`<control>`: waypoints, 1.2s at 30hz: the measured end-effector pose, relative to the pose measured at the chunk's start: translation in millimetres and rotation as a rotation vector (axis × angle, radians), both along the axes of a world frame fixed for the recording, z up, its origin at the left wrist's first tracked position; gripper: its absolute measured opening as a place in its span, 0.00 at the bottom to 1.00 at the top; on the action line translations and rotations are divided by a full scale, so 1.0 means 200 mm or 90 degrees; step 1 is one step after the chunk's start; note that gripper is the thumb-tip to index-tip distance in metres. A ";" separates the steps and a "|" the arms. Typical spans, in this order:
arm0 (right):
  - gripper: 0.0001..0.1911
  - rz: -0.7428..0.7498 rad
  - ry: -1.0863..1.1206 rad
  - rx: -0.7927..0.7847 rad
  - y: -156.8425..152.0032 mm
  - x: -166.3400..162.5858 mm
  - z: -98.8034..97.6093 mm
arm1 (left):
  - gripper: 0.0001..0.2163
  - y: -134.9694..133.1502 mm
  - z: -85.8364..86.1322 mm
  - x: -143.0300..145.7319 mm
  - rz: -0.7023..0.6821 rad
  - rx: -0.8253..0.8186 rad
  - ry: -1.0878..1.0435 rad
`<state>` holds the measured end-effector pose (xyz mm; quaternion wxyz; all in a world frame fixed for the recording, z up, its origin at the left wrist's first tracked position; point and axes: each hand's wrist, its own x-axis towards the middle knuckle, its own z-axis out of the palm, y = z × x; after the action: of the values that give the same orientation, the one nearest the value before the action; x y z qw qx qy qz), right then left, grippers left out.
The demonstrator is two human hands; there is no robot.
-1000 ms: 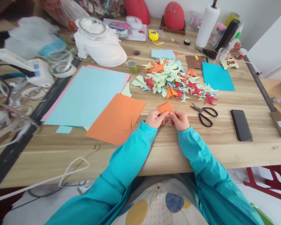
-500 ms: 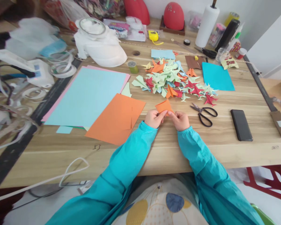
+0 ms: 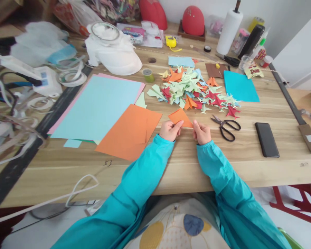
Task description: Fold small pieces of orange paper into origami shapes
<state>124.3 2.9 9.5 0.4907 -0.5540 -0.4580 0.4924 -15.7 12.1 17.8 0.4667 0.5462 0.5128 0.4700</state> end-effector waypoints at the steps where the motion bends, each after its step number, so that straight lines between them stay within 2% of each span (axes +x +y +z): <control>1: 0.27 -0.008 0.021 -0.011 0.00 0.00 -0.01 | 0.20 0.00 0.00 0.00 0.001 -0.003 0.000; 3: 0.27 0.002 0.057 -0.025 0.01 0.00 -0.01 | 0.20 -0.01 0.01 0.01 -0.007 -0.009 0.001; 9: 0.21 0.148 0.033 -0.016 -0.01 0.00 0.04 | 0.20 -0.04 0.02 0.05 -0.076 0.000 0.040; 16: 0.20 0.173 0.005 -0.012 0.00 0.01 0.05 | 0.18 -0.04 0.00 0.04 -0.043 0.016 0.118; 21: 0.20 0.237 0.045 -0.071 0.00 0.03 0.06 | 0.20 -0.04 0.01 0.04 -0.091 -0.012 0.052; 24: 0.19 0.220 0.048 -0.055 0.00 0.02 0.05 | 0.21 -0.04 0.01 0.04 -0.086 -0.006 0.055; 32: 0.20 0.141 0.081 -0.065 0.01 0.00 0.01 | 0.21 -0.03 -0.03 0.05 0.006 0.109 0.132; 36: 0.25 0.097 0.108 -0.048 0.01 -0.01 -0.01 | 0.20 -0.04 -0.02 0.05 0.021 0.072 0.108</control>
<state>122.9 4.0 7.5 0.4679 -0.4921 -0.4366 0.5901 -6.7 3.8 14.2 0.3820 0.6012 0.5320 0.4578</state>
